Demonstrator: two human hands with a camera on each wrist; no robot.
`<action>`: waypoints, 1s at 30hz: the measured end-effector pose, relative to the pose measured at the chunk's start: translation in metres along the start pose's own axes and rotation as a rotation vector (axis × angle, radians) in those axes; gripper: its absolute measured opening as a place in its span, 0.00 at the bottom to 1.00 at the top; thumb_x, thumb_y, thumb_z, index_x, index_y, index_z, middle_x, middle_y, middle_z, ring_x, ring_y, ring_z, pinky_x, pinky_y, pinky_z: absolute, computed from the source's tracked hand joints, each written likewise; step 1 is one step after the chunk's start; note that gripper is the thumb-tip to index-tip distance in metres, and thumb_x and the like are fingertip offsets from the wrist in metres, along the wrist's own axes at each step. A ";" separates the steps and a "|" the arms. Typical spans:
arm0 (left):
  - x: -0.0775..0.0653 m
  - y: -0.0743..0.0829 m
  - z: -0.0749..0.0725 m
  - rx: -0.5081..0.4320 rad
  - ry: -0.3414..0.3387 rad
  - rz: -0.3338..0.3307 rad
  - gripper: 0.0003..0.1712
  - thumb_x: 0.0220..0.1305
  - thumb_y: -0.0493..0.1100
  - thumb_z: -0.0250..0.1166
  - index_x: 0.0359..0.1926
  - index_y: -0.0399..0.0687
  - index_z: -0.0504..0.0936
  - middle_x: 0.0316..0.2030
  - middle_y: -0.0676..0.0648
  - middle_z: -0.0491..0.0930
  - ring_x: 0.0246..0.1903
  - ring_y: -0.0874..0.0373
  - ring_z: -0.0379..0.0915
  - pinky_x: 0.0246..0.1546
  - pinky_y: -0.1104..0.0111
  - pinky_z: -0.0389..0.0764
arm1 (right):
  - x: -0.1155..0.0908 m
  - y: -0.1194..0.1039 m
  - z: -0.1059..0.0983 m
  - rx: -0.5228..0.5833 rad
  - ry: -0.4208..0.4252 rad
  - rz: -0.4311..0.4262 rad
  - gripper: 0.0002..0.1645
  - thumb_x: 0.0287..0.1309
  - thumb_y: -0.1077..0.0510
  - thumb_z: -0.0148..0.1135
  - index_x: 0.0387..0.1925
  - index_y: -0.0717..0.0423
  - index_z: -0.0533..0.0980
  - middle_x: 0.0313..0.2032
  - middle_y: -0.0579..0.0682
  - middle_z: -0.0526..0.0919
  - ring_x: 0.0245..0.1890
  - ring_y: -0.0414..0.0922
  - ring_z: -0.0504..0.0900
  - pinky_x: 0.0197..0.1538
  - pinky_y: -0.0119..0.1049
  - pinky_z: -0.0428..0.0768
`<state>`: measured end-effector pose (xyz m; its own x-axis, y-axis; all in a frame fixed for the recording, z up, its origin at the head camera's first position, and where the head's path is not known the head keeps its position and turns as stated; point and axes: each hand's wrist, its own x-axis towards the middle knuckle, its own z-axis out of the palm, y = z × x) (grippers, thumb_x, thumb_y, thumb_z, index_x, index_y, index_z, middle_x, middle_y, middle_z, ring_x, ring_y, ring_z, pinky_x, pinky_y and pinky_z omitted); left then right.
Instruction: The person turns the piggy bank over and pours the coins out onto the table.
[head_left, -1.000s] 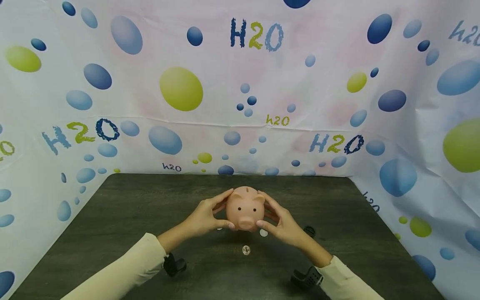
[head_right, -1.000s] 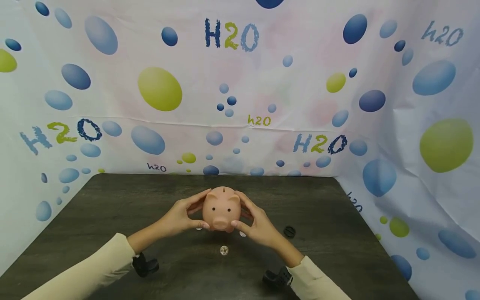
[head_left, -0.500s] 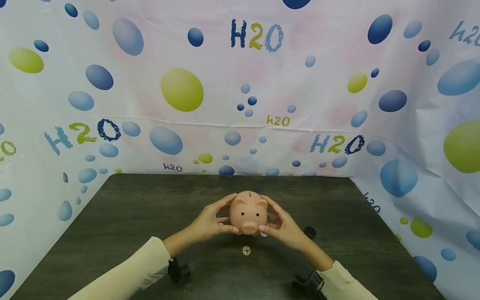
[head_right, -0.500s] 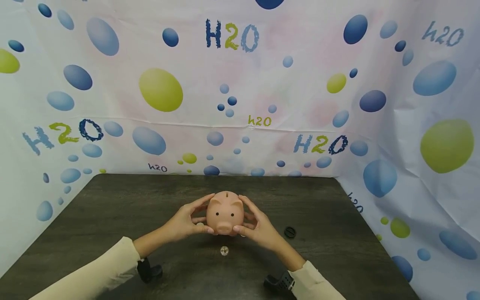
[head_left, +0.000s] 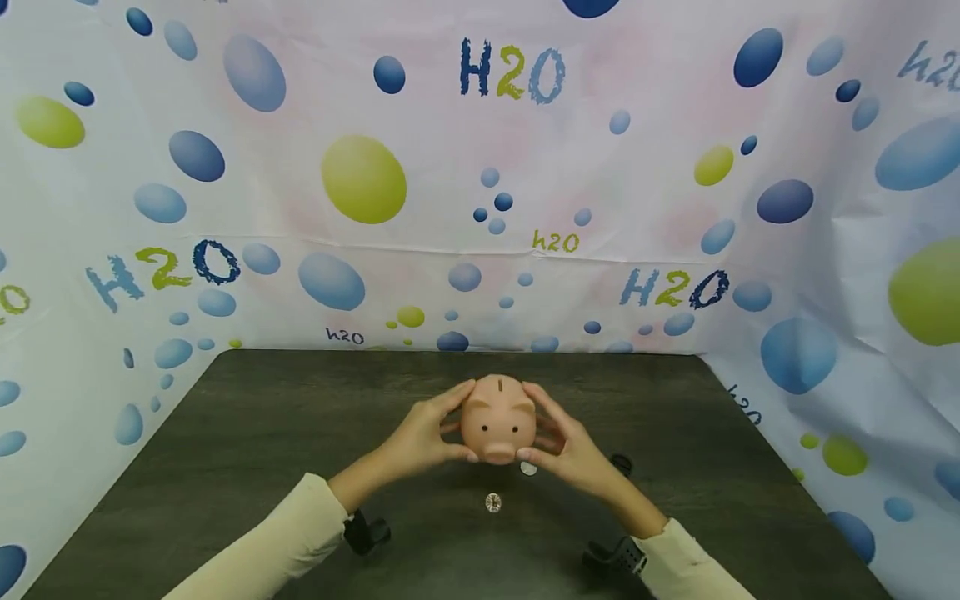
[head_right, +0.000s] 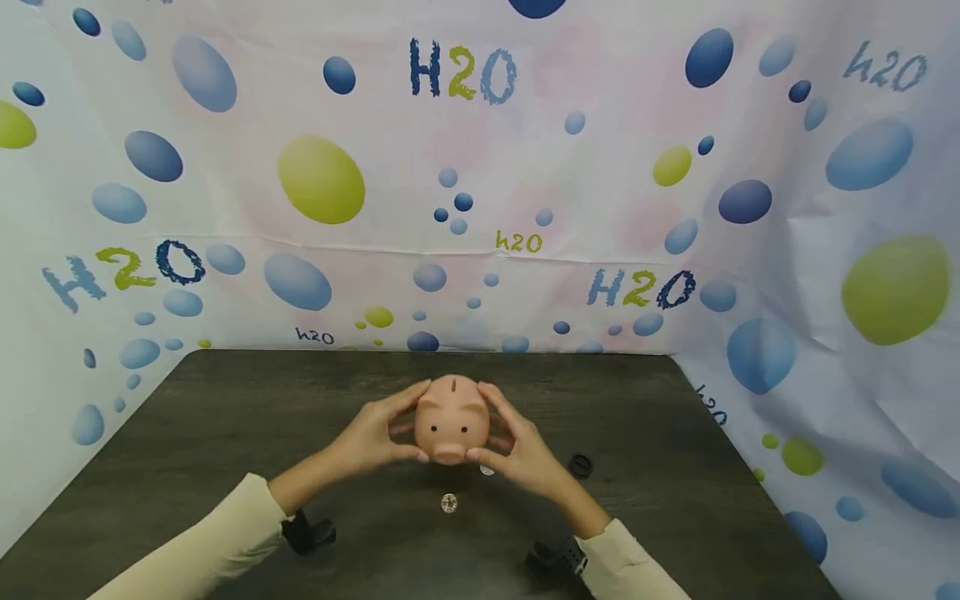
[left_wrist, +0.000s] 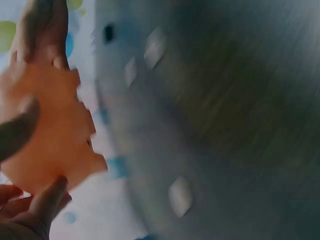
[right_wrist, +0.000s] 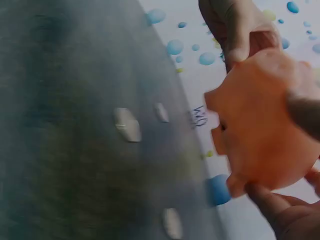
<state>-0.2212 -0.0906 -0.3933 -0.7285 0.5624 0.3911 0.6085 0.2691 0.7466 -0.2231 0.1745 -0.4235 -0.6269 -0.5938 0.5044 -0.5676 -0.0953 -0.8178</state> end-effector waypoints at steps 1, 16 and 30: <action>-0.004 -0.006 0.005 -0.004 -0.017 -0.041 0.56 0.46 0.31 0.75 0.72 0.33 0.53 0.72 0.33 0.50 0.65 0.38 0.61 0.53 0.67 0.79 | -0.005 0.007 0.003 0.003 -0.009 0.026 0.51 0.58 0.74 0.60 0.75 0.62 0.41 0.73 0.67 0.36 0.68 0.40 0.64 0.59 0.44 0.77; 0.000 -0.009 0.006 -0.034 -0.044 -0.096 0.56 0.48 0.32 0.75 0.73 0.37 0.52 0.73 0.37 0.50 0.67 0.41 0.59 0.55 0.65 0.78 | -0.007 0.008 0.002 0.006 0.024 0.083 0.51 0.59 0.72 0.60 0.75 0.60 0.43 0.74 0.63 0.36 0.69 0.64 0.57 0.59 0.42 0.77; 0.005 -0.003 -0.012 -0.033 -0.060 -0.284 0.34 0.64 0.56 0.64 0.62 0.38 0.73 0.51 0.40 0.81 0.43 0.51 0.82 0.41 0.61 0.85 | 0.002 -0.008 0.001 0.043 0.050 0.400 0.32 0.75 0.50 0.41 0.70 0.69 0.55 0.60 0.72 0.66 0.43 0.50 0.84 0.47 0.48 0.84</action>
<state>-0.2304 -0.0983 -0.3875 -0.8475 0.5141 0.1322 0.3718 0.3973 0.8390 -0.2189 0.1729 -0.4160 -0.8194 -0.5516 0.1560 -0.2515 0.1013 -0.9626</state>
